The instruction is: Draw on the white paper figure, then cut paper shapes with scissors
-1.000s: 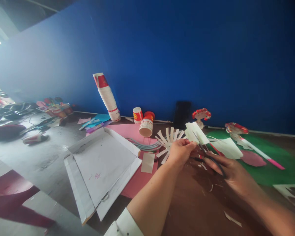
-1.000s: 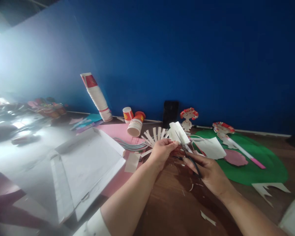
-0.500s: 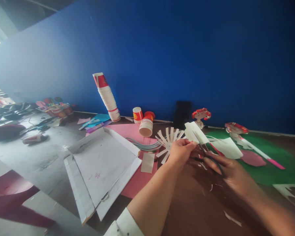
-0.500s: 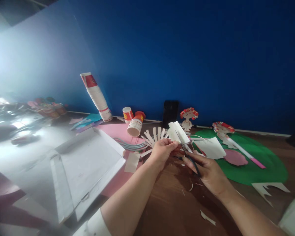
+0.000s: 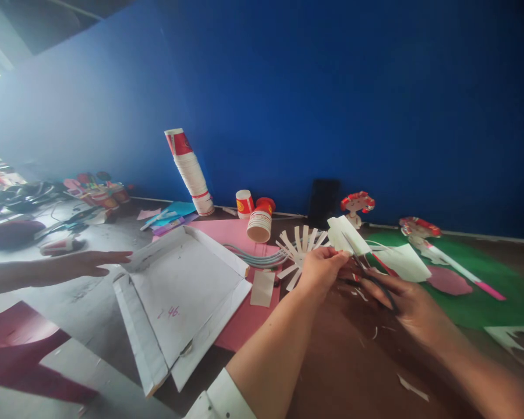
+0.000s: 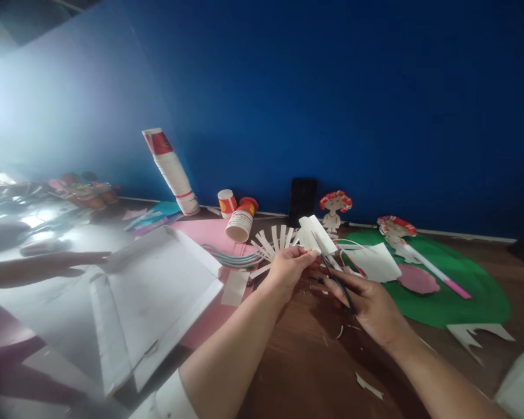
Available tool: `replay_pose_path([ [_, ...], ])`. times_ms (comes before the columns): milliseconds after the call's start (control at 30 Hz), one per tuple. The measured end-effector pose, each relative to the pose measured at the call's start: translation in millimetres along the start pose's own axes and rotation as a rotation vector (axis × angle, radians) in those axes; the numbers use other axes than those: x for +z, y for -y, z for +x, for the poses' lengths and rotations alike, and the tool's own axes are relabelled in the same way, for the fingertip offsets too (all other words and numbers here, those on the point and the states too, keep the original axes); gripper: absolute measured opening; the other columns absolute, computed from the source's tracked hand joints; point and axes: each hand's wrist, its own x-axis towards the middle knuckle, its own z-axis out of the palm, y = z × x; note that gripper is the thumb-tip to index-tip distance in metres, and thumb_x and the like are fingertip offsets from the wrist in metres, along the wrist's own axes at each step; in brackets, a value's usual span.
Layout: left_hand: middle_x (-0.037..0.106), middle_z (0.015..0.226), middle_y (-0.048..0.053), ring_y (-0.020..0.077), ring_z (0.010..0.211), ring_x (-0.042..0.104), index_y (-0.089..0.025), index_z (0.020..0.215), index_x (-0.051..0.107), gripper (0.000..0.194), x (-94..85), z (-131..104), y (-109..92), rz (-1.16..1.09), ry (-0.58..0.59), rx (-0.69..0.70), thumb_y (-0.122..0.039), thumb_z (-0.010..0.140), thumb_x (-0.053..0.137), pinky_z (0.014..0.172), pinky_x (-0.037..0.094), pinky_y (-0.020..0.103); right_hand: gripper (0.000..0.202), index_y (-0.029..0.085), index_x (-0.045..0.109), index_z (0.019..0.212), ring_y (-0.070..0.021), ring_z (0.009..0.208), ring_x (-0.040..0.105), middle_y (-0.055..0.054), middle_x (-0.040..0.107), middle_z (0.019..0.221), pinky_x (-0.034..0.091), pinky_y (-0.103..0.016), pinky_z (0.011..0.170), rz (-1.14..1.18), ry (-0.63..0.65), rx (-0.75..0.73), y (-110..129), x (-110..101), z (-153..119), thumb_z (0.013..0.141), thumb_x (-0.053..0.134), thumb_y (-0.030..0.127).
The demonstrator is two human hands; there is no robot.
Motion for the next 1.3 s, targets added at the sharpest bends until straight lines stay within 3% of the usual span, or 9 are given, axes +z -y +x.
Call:
replay_pose_path([
  [267, 0.068, 0.065, 0.002, 0.0117, 0.057, 0.063, -0.014, 0.069, 0.065, 0.023, 1.4, -1.1, -2.5, 0.007, -0.015, -0.007, -0.015, 0.087, 0.080, 0.065, 0.051, 0.025, 0.058, 0.021, 0.088, 0.109, -0.0338, 0.086, 0.073, -0.009, 0.078, 0.080, 0.060, -0.039, 0.075, -0.015, 0.018, -0.025, -5.2, 0.0, 3.0, 0.080, 0.073, 0.069],
  [600, 0.069, 0.066, 0.003, 0.0109, 0.056, 0.062, -0.014, 0.070, 0.066, 0.022, 0.3, -1.8, -1.9, 0.032, -0.022, -0.002, -0.013, 0.089, 0.077, 0.062, 0.049, 0.023, 0.060, 0.021, 0.089, 0.108, -0.0300, 0.076, 0.071, -0.009, 0.080, 0.082, 0.057, -0.037, 0.067, -0.030, 0.023, -0.006, -7.9, -2.0, 3.0, 0.078, 0.074, 0.071],
  [933, 0.068, 0.064, 0.003, 0.0129, 0.059, 0.063, -0.015, 0.069, 0.066, 0.028, -1.3, -1.6, -0.8, 0.030, 0.020, 0.021, -0.026, 0.081, 0.088, 0.066, 0.052, 0.025, 0.060, 0.020, 0.089, 0.105, -0.0279, 0.070, 0.071, -0.010, 0.080, 0.078, 0.057, -0.033, 0.059, -0.001, -0.035, 0.035, -2.3, 0.8, 2.5, 0.073, 0.077, 0.069],
  [1300, 0.067, 0.062, 0.002, 0.0106, 0.056, 0.059, -0.015, 0.065, 0.064, 0.026, 0.7, -3.9, -3.0, 0.021, -0.001, 0.008, -0.016, 0.084, 0.082, 0.064, 0.047, 0.023, 0.059, 0.020, 0.088, 0.108, -0.0257, 0.069, 0.069, -0.007, 0.076, 0.074, 0.055, -0.032, 0.058, 0.002, 0.001, 0.038, -5.5, 0.1, 1.2, 0.077, 0.075, 0.068],
])
